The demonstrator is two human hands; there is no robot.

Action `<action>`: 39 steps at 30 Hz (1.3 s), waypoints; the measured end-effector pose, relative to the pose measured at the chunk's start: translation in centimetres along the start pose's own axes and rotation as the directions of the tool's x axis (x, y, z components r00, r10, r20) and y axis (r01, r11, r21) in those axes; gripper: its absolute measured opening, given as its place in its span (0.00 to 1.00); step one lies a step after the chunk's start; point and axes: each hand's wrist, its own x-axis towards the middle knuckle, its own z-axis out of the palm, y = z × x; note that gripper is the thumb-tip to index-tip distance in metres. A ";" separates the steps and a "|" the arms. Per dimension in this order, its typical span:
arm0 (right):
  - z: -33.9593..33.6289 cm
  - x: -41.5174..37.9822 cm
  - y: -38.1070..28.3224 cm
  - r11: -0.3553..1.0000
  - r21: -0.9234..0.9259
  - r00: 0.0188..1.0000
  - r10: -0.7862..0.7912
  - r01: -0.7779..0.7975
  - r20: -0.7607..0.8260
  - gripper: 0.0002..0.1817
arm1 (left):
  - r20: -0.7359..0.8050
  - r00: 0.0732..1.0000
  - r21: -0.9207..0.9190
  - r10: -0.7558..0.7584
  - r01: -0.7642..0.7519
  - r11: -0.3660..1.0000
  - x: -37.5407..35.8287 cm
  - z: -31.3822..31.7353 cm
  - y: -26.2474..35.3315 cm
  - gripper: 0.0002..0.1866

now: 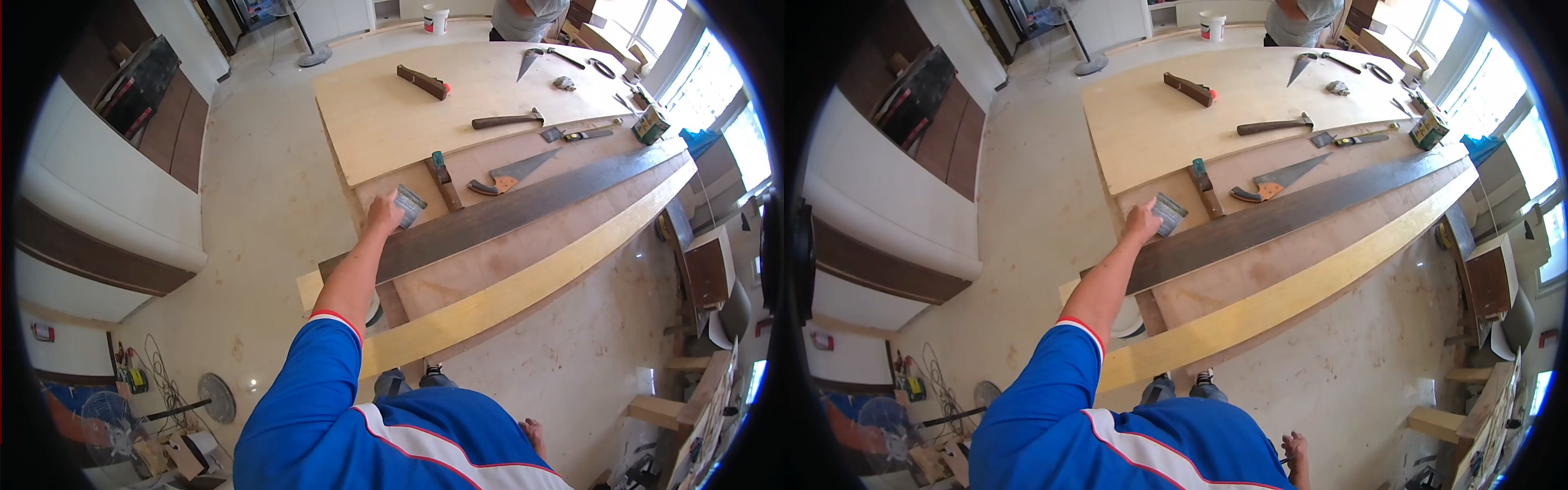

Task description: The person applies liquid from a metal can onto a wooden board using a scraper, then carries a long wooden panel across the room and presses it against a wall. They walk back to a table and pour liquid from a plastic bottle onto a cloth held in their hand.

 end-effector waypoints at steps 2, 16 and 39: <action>0.0 -0.6 -0.9 0.999 0.038 1.000 0.025 -0.026 0.018 0.17 | -0.162 0.979 0.112 0.122 -0.104 0.988 -1.5 -0.2 1.3 0.29; 0.3 2.0 6.9 0.988 0.114 0.991 -0.110 0.101 0.070 0.12 | -0.411 0.905 -0.025 0.109 -0.130 0.991 1.0 1.2 -1.0 0.07; 2.8 -2.0 -10.2 0.973 -0.009 0.970 0.227 -0.229 -0.083 0.05 | -0.426 0.893 -0.234 -0.143 0.044 0.971 -1.0 -0.1 1.3 0.24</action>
